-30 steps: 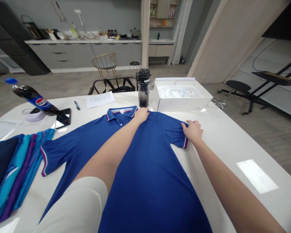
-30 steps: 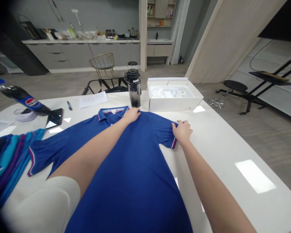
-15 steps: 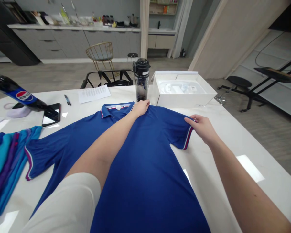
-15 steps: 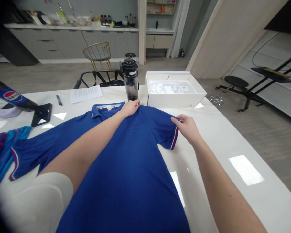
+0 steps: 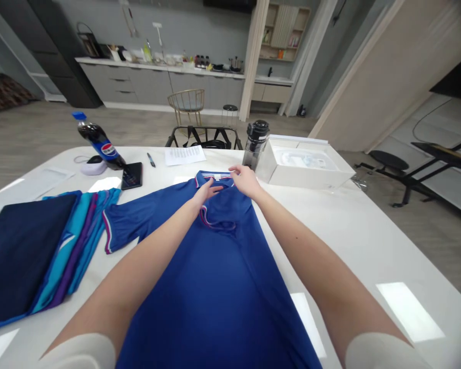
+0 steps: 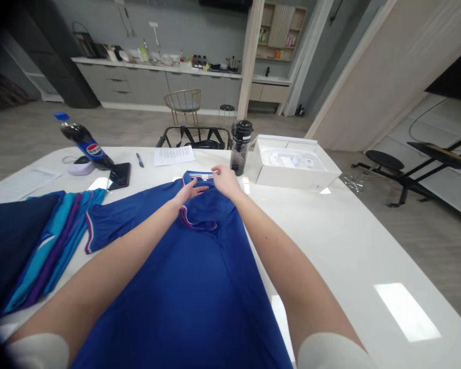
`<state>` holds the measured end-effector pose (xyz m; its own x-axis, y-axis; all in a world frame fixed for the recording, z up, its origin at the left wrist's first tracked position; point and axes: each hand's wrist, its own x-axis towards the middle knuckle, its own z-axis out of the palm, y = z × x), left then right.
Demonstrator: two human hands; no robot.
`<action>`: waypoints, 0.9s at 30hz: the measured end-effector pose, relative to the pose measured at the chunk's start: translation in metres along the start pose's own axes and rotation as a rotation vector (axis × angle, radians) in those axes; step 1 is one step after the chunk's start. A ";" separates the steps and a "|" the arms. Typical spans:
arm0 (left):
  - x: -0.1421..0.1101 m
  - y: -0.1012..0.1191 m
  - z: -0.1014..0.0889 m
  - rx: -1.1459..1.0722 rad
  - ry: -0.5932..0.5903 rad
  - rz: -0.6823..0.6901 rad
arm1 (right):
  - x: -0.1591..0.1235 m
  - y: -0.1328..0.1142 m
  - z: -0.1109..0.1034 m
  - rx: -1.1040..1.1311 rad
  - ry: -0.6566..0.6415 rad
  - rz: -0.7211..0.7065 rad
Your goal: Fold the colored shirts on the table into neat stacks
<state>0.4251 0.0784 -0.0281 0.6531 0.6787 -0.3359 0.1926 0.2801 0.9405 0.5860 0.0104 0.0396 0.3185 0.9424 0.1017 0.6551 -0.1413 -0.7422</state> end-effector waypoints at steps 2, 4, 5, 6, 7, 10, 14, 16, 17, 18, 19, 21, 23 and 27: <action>-0.023 -0.012 -0.019 0.006 0.019 -0.060 | 0.005 0.038 0.006 -0.243 0.061 -0.001; -0.038 -0.023 -0.024 0.173 0.139 -0.074 | 0.006 0.070 0.009 -0.397 0.017 0.055; -0.043 -0.027 -0.022 0.318 0.213 -0.074 | 0.006 0.081 0.011 -0.447 -0.010 0.069; -0.046 -0.031 -0.019 0.486 0.280 -0.070 | 0.007 0.090 0.014 -0.486 -0.032 0.078; -0.049 -0.034 -0.015 0.651 0.325 -0.072 | 0.007 0.096 0.017 -0.516 -0.048 0.075; -0.057 -0.035 -0.006 0.956 0.331 -0.075 | 0.011 0.103 0.024 -0.566 -0.046 0.058; -0.061 -0.016 -0.013 0.947 0.337 0.131 | 0.025 0.107 0.016 -0.493 0.062 0.129; -0.056 0.002 -0.022 0.913 0.352 0.245 | 0.036 0.106 0.008 -0.427 0.105 0.172; -0.051 0.010 -0.027 0.903 0.349 0.274 | 0.041 0.104 0.006 -0.403 0.124 0.187; -0.045 0.017 -0.033 0.898 0.335 0.277 | 0.046 0.102 0.005 -0.387 0.138 0.199; -0.038 0.023 -0.039 0.900 0.313 0.259 | 0.050 0.100 0.006 -0.382 0.150 0.207; -0.025 0.026 -0.052 0.930 0.294 0.176 | 0.054 0.095 0.015 -0.398 0.164 0.219; -0.018 0.018 -0.062 1.000 0.341 0.087 | 0.051 0.092 0.030 -0.429 0.160 0.228; -0.032 -0.016 -0.057 1.185 0.543 0.209 | 0.033 0.090 0.055 -0.512 0.189 0.170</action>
<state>0.3589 0.0908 -0.0353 0.4274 0.8981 0.1035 0.8262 -0.4345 0.3587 0.6180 0.0457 -0.0604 0.5345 0.8297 0.1609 0.8176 -0.4594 -0.3472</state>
